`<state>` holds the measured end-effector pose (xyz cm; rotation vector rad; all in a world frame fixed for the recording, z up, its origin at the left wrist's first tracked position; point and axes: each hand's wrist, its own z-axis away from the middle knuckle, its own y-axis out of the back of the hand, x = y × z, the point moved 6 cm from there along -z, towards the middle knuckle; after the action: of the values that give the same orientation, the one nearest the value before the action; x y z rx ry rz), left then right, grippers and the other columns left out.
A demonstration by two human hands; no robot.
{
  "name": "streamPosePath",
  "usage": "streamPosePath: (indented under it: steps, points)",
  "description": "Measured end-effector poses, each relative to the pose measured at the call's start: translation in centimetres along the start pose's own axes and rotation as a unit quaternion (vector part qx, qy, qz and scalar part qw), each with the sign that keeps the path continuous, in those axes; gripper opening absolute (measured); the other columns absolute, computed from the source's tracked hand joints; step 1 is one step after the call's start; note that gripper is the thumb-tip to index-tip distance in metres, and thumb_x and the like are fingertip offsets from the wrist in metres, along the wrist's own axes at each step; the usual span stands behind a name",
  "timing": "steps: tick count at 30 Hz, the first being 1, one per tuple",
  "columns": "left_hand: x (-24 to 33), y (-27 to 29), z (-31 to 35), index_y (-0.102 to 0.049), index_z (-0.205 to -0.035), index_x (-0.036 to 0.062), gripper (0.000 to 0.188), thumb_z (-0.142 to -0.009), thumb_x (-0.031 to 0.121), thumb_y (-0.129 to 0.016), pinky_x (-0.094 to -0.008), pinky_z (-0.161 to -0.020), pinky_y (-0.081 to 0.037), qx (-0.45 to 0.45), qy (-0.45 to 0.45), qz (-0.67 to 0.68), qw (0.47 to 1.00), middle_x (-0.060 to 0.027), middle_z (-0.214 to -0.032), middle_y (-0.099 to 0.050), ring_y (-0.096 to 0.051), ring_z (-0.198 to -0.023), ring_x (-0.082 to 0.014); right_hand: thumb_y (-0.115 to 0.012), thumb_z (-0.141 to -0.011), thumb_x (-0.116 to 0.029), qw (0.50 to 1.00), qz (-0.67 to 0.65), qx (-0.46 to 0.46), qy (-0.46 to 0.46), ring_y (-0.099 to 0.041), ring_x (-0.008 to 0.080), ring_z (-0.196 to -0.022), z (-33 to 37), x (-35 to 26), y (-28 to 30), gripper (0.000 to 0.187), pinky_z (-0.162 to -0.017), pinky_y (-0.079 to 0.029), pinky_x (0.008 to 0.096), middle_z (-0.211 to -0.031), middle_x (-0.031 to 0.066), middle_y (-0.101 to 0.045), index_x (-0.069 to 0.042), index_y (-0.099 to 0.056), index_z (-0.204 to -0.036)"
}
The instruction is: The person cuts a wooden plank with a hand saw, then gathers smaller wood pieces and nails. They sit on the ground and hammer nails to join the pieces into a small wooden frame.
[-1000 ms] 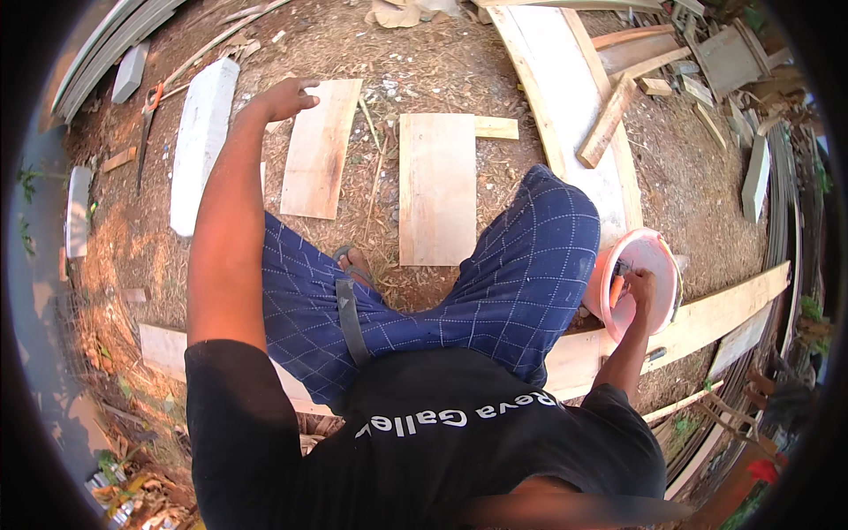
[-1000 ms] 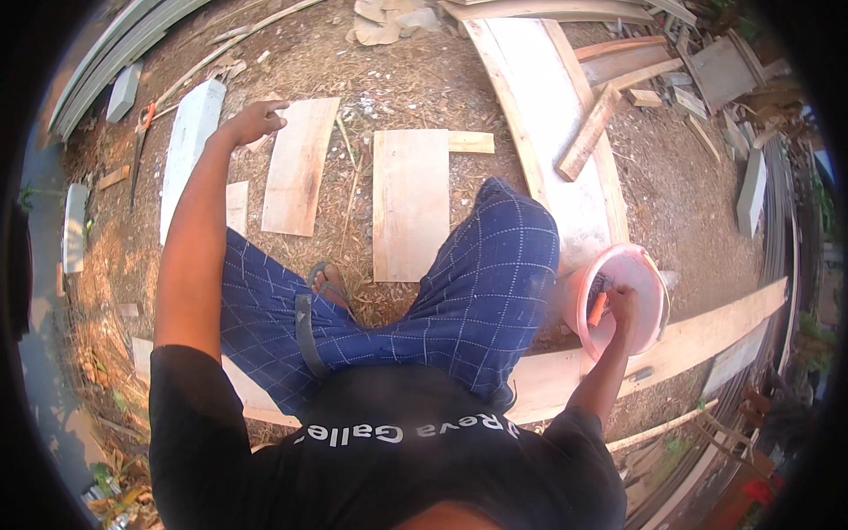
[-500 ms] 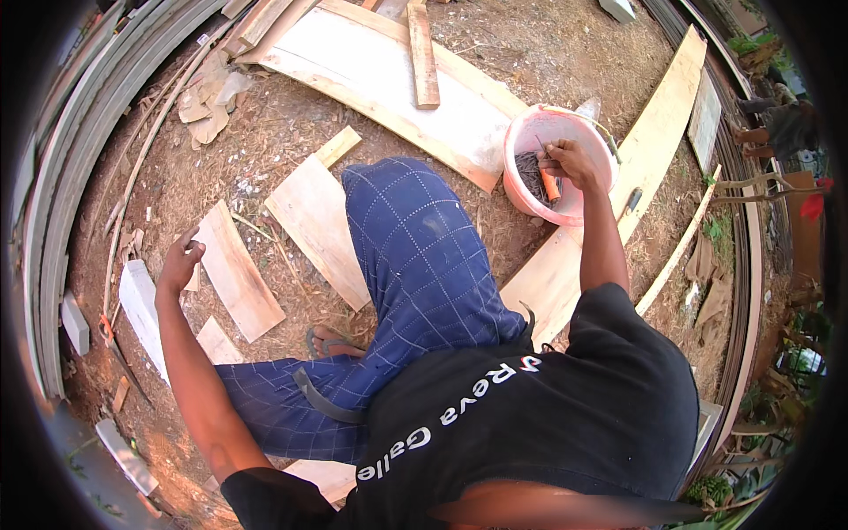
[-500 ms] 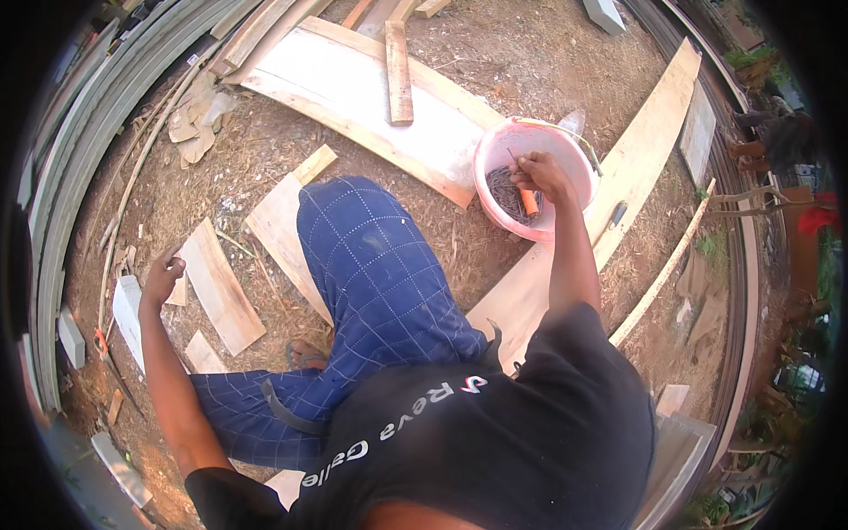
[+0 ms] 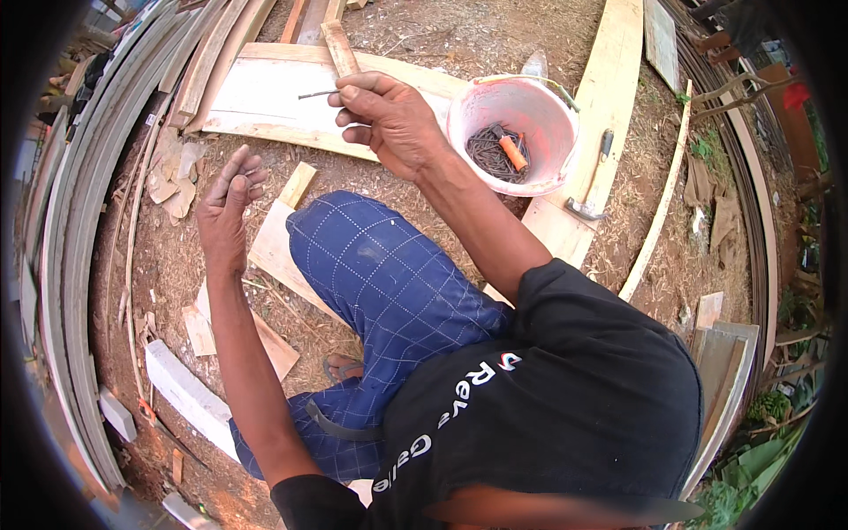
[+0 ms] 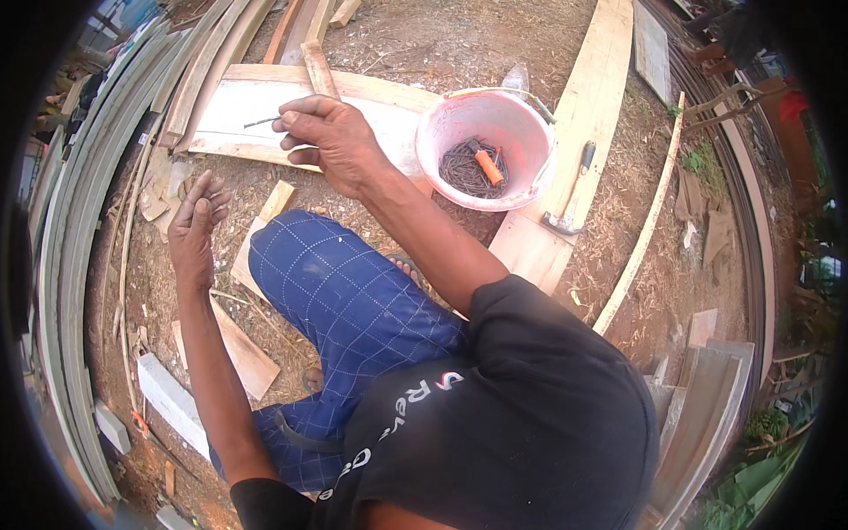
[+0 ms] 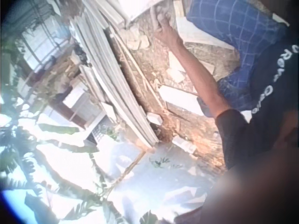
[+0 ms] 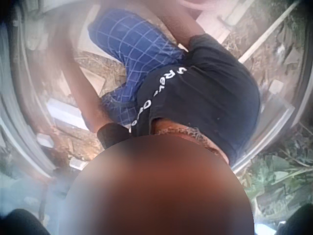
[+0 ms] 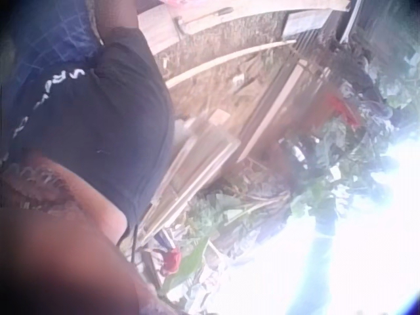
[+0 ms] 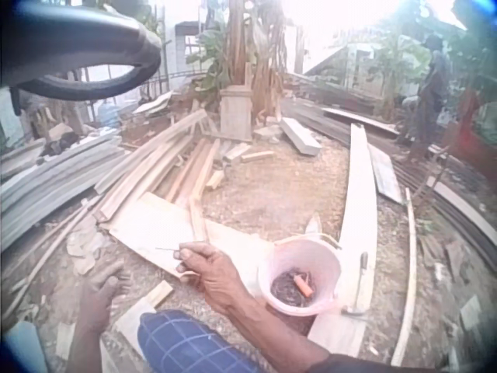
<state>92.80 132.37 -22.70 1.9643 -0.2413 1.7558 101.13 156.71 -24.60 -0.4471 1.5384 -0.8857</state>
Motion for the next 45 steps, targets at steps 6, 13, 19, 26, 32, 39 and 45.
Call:
streamPosePath:
  steps: [6, 13, 19, 26, 32, 39, 45]
  points:
    - [2.3, -5.6, -1.4, -0.067, -0.117, -0.0027, 0.031, -0.096, 0.02, -0.071, -0.0345, -0.092, -0.054, 0.074, -0.097, 0.264, 0.957, -0.0092, -0.109, -0.071, -0.066, -0.1, -0.0177, -0.074, -0.091, -0.013, 0.991, 0.115, -0.062, 0.015, -0.06, 0.008, -0.069, -0.8, 2.1, -6.3, 0.02, -0.059, -0.05, 0.0205, -0.084, 0.0055, -0.07, 0.002, -0.07, -0.103]
    - [1.3, -3.8, -1.3, -0.069, -0.104, 0.0028, 0.017, -0.1, 0.019, -0.063, -0.0298, -0.082, -0.057, 0.103, -0.16, 0.214, 0.958, -0.0109, -0.098, -0.074, -0.071, -0.093, -0.0167, -0.071, -0.095, -0.017, 0.961, 0.274, -0.042, -0.013, -0.063, 0.0096, -0.082, 0.7, 2.5, -3.0, 0.032, -0.068, -0.05, 0.0229, -0.102, 0.0058, -0.07, -0.001, -0.066, -0.122]
    - [-7.9, 9.3, 0.0, -0.068, -0.102, 0.0027, 0.015, -0.099, 0.016, -0.063, -0.0285, -0.076, -0.057, 0.315, -0.06, 0.113, 0.94, -0.0096, -0.087, -0.074, -0.071, -0.079, -0.0157, -0.06, -0.102, -0.02, 0.745, 0.621, 0.15, 0.194, -0.065, 0.0158, -0.093, 4.9, -12.7, 11.9, 0.037, -0.081, -0.052, 0.0284, -0.113, 0.0095, -0.068, -0.002, -0.059, -0.135]
    - [-24.0, 14.8, 4.1, -0.068, -0.102, -0.0004, 0.015, -0.093, 0.011, -0.064, -0.0266, -0.067, -0.052, 0.441, 0.027, 0.107, 0.891, -0.0082, -0.083, -0.074, -0.069, -0.077, -0.0131, -0.039, -0.103, -0.027, 0.446, 0.85, 0.229, -0.163, -0.058, 0.0386, -0.123, 12.9, -16.3, 35.6, 0.045, -0.103, -0.045, 0.0479, -0.135, 0.0259, -0.058, 0.001, -0.055, -0.135]
    - [-31.7, 12.2, 3.9, -0.064, -0.106, -0.0001, 0.017, -0.092, 0.009, -0.061, -0.0281, -0.078, -0.054, 0.369, 0.18, -0.072, 0.909, -0.0098, -0.095, -0.075, -0.07, -0.082, -0.0156, -0.036, -0.102, -0.025, 0.349, 0.911, 0.036, -0.218, -0.043, 0.0448, -0.136, 17.3, -12.5, 44.3, 0.051, -0.114, -0.037, 0.0472, -0.149, 0.028, -0.045, 0.001, -0.045, -0.145]
    - [-34.9, 8.7, 1.2, -0.07, -0.101, 0.006, 0.016, -0.092, 0.019, -0.065, -0.0353, -0.078, -0.052, 0.362, 0.183, -0.104, 0.908, -0.0115, -0.09, -0.072, -0.07, -0.085, -0.0227, -0.056, -0.094, -0.024, 0.293, 0.903, -0.065, -0.308, -0.054, 0.0418, -0.119, 18.6, -13.7, 42.8, 0.034, -0.099, -0.042, 0.0527, -0.126, 0.0194, -0.058, -0.008, -0.056, -0.125]
    - [-35.6, 7.7, 0.5, -0.072, -0.096, 0.0086, 0.014, -0.088, 0.02, -0.07, -0.0415, -0.075, -0.051, 0.384, 0.124, -0.185, 0.896, -0.0112, -0.087, -0.07, -0.067, -0.081, -0.0296, -0.073, -0.079, -0.01, 0.323, 0.9, -0.129, -0.262, -0.061, 0.0397, -0.096, 21.2, -12.0, 35.2, 0.03, -0.081, -0.045, 0.053, -0.095, 0.0148, -0.062, -0.011, -0.055, -0.103]
